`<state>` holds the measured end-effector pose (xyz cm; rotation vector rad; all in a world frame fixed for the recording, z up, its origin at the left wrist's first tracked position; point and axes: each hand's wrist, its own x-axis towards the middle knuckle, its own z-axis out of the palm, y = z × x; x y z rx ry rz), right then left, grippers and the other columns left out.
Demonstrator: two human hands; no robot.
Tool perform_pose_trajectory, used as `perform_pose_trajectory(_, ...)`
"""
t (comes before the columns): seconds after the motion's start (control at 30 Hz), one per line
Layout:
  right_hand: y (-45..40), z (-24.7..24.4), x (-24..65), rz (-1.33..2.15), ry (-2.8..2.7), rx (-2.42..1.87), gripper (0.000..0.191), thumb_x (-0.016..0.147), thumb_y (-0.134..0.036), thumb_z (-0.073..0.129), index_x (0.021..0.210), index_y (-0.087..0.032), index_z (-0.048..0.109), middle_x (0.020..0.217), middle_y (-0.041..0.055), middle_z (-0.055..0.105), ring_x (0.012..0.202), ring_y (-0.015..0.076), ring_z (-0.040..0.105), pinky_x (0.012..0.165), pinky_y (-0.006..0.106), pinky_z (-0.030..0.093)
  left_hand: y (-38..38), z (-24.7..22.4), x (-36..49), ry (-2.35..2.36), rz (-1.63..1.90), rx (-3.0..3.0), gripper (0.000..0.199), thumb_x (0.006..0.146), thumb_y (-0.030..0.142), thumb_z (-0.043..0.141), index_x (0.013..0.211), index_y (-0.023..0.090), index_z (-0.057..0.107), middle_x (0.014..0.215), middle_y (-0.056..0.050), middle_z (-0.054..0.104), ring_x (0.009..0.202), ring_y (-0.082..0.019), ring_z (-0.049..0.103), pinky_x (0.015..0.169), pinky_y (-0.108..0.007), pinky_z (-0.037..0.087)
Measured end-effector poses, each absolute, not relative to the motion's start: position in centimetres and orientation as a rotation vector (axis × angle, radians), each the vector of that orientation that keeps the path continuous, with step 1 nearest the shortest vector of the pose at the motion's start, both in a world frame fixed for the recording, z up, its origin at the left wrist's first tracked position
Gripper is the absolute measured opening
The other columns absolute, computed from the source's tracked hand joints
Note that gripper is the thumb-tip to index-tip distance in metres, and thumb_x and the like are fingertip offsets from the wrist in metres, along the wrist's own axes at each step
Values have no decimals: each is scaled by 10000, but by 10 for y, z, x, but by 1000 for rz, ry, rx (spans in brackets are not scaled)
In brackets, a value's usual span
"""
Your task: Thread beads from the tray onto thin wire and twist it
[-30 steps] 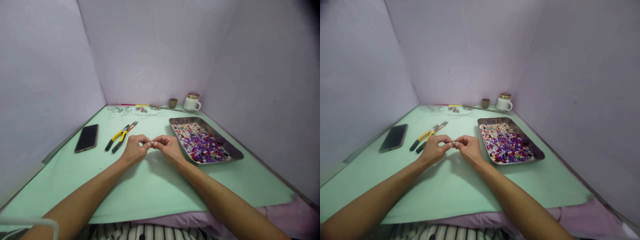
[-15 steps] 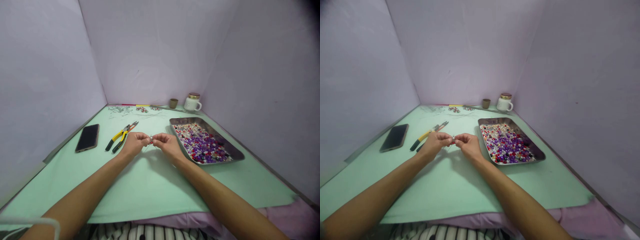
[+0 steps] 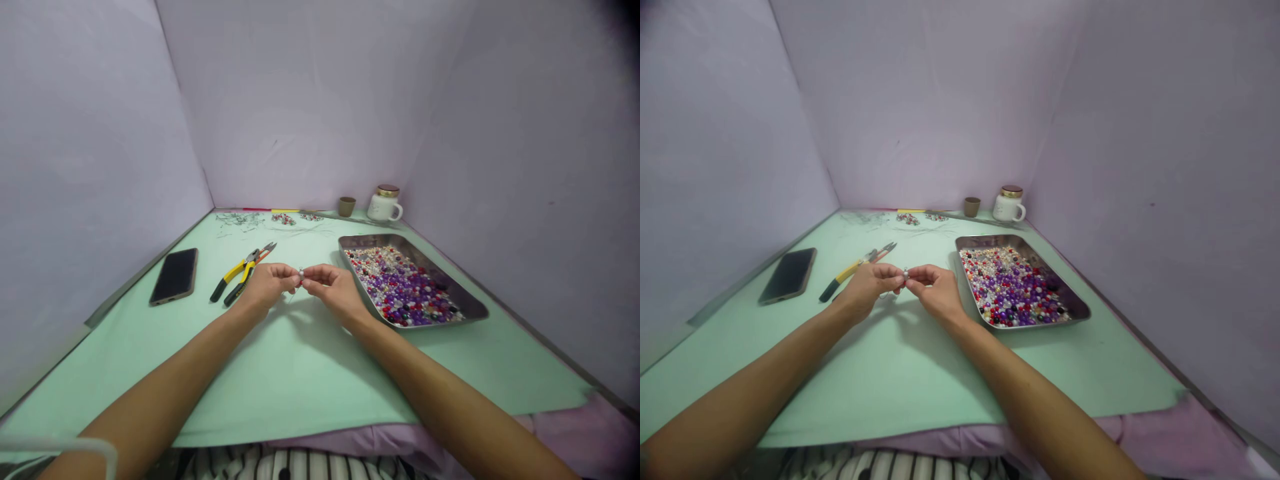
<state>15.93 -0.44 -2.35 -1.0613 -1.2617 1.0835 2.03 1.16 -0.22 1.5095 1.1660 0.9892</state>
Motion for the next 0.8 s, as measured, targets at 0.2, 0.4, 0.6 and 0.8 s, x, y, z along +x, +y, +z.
perform_pose_trajectory(0.2, -4, -24, 159, 1190, -1150, -1065, 228, 536, -251, 690, 716, -133, 613, 603, 14, 610, 531, 113, 557, 571, 284, 474, 9, -3, 21, 1138, 940, 1490, 98, 550, 187, 604, 629, 128, 607, 533, 12, 574, 525, -89, 489, 554, -227, 375)
perform_pose_trajectory(0.4, -2, -24, 159, 1244, -1095, -995, 239, 525, -239, 707, 712, -126, 609, 604, 17, 621, 528, 115, 572, 591, 298, 497, 7, 2, 21, 1267, 879, 1644, 130, 601, 230, 567, 539, 116, 583, 456, 25, 515, 452, -68, 413, 467, -203, 308)
perform_pose_trajectory(0.6, -2, -24, 157, 1204, -1098, -998, 219, 523, -214, 704, 688, -124, 592, 566, -1, 604, 500, 111, 565, 563, 297, 500, 6, -2, 20, 1239, 903, 1766, 159, 624, 254, 544, 583, 112, 602, 484, 21, 520, 466, -70, 414, 460, -196, 303)
perform_pose_trajectory(0.8, -3, -25, 157, 1273, -1070, -933, 259, 519, -227, 703, 735, -130, 599, 601, 4, 619, 545, 116, 582, 617, 307, 503, 8, -3, 21, 1200, 939, 1669, 124, 601, 231, 547, 553, 119, 568, 459, 31, 497, 466, -71, 413, 484, -201, 315)
